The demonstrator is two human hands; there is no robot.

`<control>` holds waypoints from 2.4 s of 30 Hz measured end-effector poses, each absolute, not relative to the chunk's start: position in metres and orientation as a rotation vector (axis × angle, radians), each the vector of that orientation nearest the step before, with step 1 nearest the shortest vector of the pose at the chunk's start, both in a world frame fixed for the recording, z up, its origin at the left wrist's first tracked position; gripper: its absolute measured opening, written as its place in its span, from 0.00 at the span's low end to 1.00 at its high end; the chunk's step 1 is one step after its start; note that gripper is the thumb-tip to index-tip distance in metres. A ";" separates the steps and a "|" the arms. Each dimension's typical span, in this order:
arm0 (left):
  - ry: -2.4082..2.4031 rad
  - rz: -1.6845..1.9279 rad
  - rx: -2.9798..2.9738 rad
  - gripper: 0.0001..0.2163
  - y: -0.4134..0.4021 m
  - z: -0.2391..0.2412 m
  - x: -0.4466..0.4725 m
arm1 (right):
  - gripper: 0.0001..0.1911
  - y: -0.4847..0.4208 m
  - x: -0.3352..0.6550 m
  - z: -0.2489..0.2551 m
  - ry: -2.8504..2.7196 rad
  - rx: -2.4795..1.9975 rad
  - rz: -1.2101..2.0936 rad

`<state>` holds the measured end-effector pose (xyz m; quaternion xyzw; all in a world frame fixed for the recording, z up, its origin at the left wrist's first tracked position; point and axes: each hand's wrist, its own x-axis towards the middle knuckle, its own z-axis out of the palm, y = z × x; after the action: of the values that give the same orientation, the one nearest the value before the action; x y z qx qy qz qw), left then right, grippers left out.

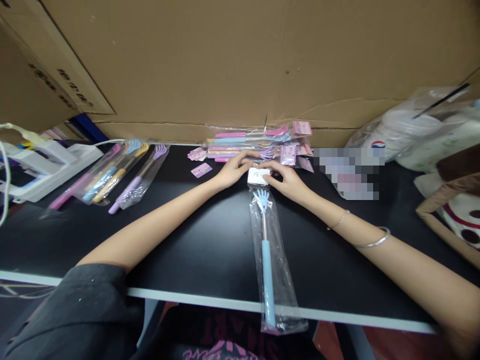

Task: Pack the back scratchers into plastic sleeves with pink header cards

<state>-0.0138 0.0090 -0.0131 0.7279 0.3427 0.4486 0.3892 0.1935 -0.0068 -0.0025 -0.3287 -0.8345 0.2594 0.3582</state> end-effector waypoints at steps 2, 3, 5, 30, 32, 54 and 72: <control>0.863 1.139 1.850 0.10 0.010 -0.014 -0.014 | 0.13 -0.006 0.194 -0.003 -2.161 -0.847 0.666; 0.860 1.137 1.847 0.10 0.010 -0.014 -0.014 | 0.12 -0.006 0.194 -0.003 -2.165 -0.846 0.668; 0.851 1.129 1.841 0.09 0.010 -0.014 -0.014 | 0.12 -0.006 0.194 -0.003 -2.170 -0.840 0.675; 0.811 1.138 1.885 0.10 0.011 -0.016 -0.015 | 0.12 -0.005 0.195 -0.002 -2.200 -0.765 0.683; 0.822 1.141 1.867 0.11 0.011 -0.016 -0.014 | 0.13 -0.004 0.195 -0.003 -2.198 -0.764 0.673; 0.823 1.157 1.846 0.10 0.011 -0.015 -0.013 | 0.12 -0.005 0.195 -0.002 -2.206 -0.779 0.712; 0.836 1.134 1.779 0.10 0.008 -0.013 -0.013 | 0.11 -0.006 0.193 -0.004 -2.165 -0.814 0.716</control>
<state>-0.0127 0.0077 -0.0127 0.7106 0.3340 0.4529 0.4224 0.1932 -0.0062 -0.0038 -0.3146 -0.8369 0.2768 0.3522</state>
